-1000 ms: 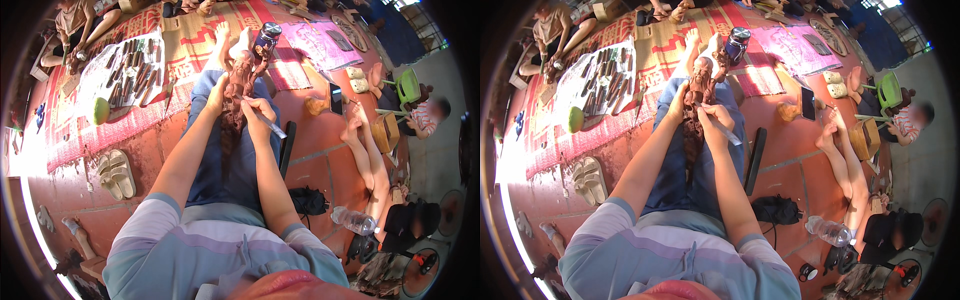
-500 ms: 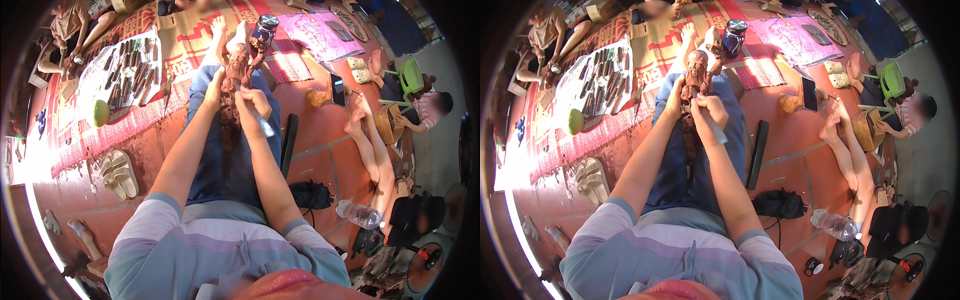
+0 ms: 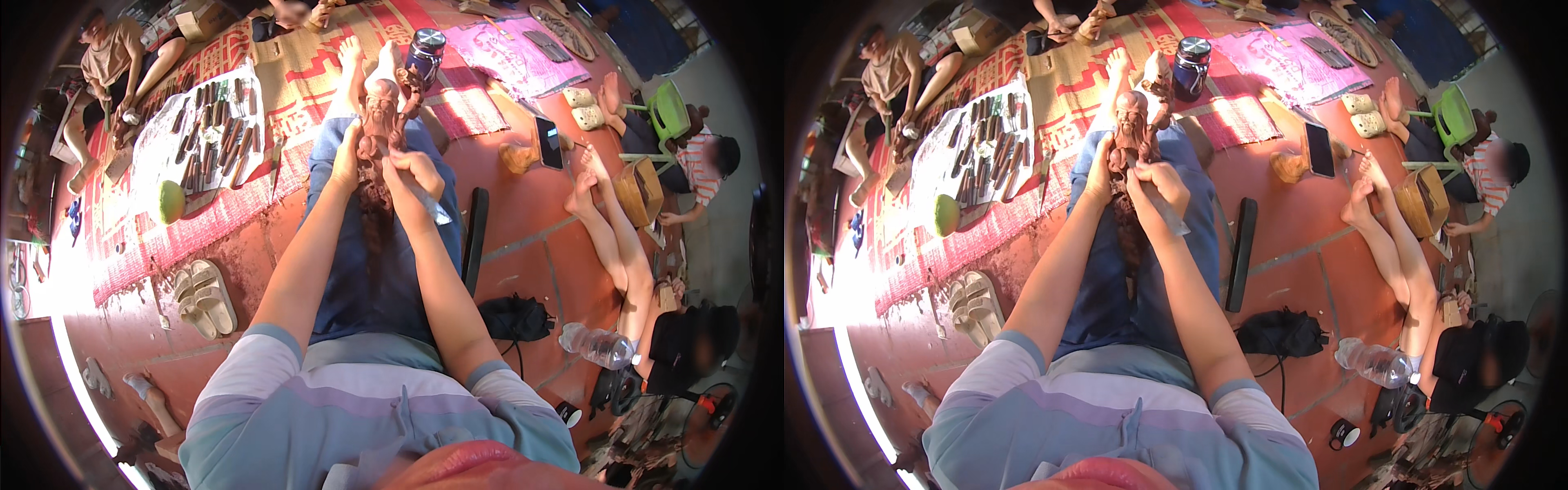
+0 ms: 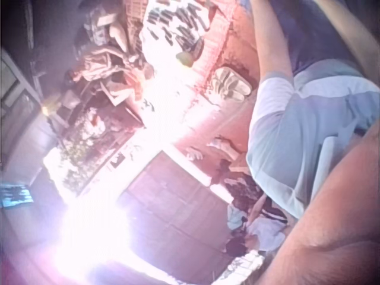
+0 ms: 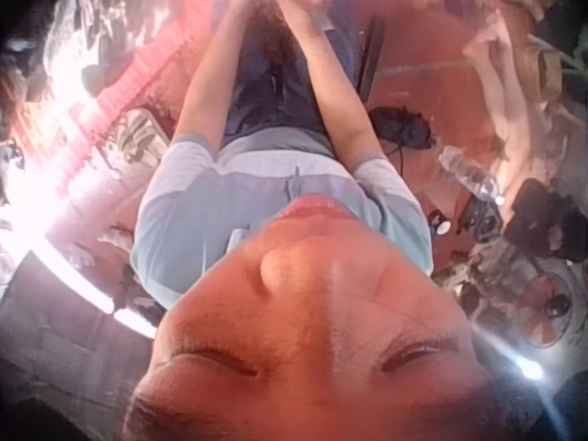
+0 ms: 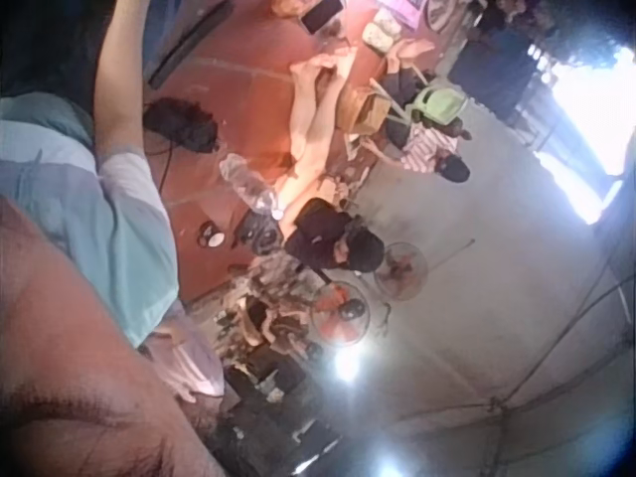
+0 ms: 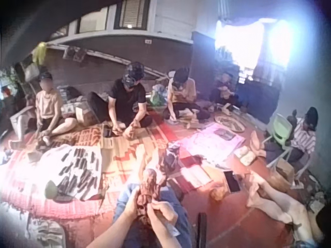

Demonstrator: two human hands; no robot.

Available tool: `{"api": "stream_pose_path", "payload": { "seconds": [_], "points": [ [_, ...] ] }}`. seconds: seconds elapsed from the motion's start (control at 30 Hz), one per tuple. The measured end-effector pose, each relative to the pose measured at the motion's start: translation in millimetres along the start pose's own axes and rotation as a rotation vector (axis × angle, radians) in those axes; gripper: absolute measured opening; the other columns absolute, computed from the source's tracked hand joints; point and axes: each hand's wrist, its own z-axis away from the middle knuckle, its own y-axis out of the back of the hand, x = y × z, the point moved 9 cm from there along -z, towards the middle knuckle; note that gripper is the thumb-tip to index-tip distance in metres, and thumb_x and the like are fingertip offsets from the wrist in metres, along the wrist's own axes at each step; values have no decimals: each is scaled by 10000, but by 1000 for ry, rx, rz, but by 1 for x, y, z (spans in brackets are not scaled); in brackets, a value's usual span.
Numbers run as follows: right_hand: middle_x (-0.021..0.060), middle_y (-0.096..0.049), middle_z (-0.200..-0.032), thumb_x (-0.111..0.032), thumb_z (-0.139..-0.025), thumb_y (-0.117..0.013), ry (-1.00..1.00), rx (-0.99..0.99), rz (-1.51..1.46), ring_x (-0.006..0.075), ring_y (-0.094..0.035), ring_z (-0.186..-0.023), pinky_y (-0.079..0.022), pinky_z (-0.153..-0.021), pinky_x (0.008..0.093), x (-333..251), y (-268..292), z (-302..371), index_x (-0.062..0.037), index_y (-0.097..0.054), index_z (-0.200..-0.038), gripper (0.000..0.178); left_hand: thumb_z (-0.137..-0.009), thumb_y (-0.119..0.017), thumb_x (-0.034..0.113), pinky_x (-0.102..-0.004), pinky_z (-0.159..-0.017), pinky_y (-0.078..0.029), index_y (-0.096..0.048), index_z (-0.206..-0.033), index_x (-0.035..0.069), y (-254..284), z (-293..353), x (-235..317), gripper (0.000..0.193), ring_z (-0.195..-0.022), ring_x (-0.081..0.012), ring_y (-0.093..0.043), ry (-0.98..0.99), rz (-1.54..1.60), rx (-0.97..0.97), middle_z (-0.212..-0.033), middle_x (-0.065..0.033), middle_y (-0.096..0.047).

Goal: The person carves a piece of wood using a knife while sitting on the floor. They hold the wood with their left hand and use the knife in their right hand to shape the surface, occasionally rotating the wood to access different sides.

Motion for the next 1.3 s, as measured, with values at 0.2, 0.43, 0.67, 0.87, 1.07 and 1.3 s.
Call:
{"api": "stream_pose_path", "payload": {
  "seconds": [0.2,0.43,0.67,0.87,1.07,1.3],
  "points": [
    [106,-642,-766,45,-711,-709,19,2,58,211,-653,-754,-508,-693,286,-7,2,11,-3,-580,-729,139,-874,-508,529,-244,-645,-451,-565,-1190,121,0,6,-2,519,-792,-127,-599,-3,16,-27,-991,-14,-630],
    [110,-637,-763,45,-711,-712,4,17,52,207,-650,-752,-511,-703,299,-4,-4,-2,-5,-578,-731,145,-861,-521,529,-264,-671,-465,-584,-1157,124,-1,4,-1,505,-789,-135,-600,-17,-32,-6,-966,-35,-642],
    [99,-633,-752,45,-718,-699,-6,14,20,195,-643,-730,-505,-684,279,-3,1,-5,0,-574,-725,133,-869,-514,508,-325,-857,-480,-566,-1189,88,-5,5,-1,530,-953,-195,-608,20,-1,-6,-1071,-68,-638],
    [93,-609,-706,57,-714,-698,10,-29,11,185,-639,-709,-502,-677,270,-3,-2,7,5,-569,-705,139,-868,-521,503,-319,-853,-482,-572,-1180,82,13,-12,-7,526,-951,-190,-611,9,38,-67,-1073,-70,-638],
    [106,-626,-754,59,-711,-701,-3,-10,41,194,-639,-726,-492,-666,268,1,-1,-16,-4,-568,-723,147,-874,-495,539,-261,-683,-470,-574,-1188,112,-12,15,3,536,-846,-138,-600,13,-104,-22,-1010,-37,-630],
    [98,-606,-710,29,-703,-704,5,-81,42,192,-645,-712,-501,-658,277,-6,2,-4,-13,-565,-696,146,-877,-495,530,-237,-667,-456,-595,-1113,125,-11,11,5,480,-812,-121,-591,-29,-18,-31,-934,-14,-625]
  ]
}}
